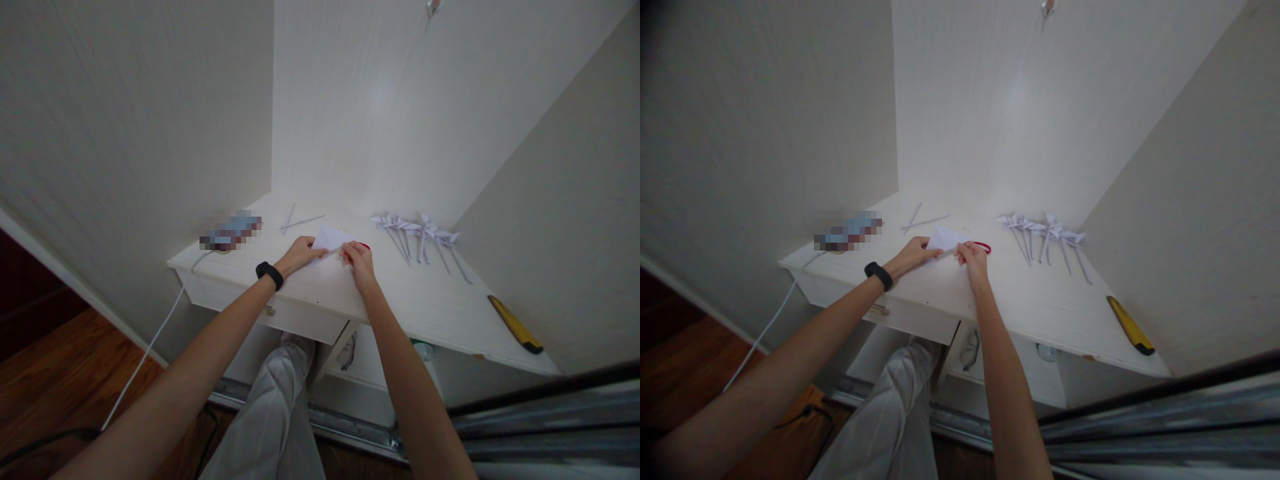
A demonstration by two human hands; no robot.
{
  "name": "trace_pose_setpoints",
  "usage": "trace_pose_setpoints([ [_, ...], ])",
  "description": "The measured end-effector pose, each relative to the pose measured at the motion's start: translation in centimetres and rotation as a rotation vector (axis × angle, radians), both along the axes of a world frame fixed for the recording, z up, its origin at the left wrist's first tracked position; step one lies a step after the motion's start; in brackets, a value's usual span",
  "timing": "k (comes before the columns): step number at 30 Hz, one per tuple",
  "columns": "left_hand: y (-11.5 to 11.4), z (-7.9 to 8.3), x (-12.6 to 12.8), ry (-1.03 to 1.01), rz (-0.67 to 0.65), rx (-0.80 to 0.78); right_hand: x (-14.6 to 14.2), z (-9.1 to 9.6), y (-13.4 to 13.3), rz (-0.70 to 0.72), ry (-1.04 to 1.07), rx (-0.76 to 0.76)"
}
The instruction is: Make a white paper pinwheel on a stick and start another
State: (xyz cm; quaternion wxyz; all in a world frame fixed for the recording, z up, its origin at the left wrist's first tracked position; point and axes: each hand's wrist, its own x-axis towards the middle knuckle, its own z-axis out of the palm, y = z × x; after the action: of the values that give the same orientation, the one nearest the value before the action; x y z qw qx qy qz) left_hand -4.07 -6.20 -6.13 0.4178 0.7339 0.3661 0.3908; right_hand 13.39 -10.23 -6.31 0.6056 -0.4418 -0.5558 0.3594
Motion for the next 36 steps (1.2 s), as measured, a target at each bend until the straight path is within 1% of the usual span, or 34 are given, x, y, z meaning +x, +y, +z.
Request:
trace_pose_setpoints([
  [4,0.01,-0.09,0.04,0.009,-0.006,-0.025,0.03,-0.17,0.09,0.023,0.018,0.003],
  [9,0.03,-0.30,0.10,-0.020,-0.022,-0.071,-0.19,-0.29,0.08,0.071,-0.025,-0.032],
  [15,0.24,-0.52,0.11,-0.038,-0.018,-0.075,-0.48,-0.19,-0.02,0.057,-0.106,-0.077],
  [21,0.42,-0.59,0.09,-0.035,0.009,-0.075,-0.04,0.02,0.05,-0.039,-0.026,0.012],
  [25,0.41,-0.62,0.05,-0.026,0.016,-0.074,0.25,-0.15,0.21,-0.030,0.034,0.039],
  [32,0.30,-0.56,0.03,-0.038,0.017,-0.077,0.41,-0.50,0.42,-0.058,0.052,0.047],
  [36,0.03,-0.25,0.04,-0.020,0.023,-0.084,-0.11,-0.17,0.12,0.009,0.007,-0.003],
])
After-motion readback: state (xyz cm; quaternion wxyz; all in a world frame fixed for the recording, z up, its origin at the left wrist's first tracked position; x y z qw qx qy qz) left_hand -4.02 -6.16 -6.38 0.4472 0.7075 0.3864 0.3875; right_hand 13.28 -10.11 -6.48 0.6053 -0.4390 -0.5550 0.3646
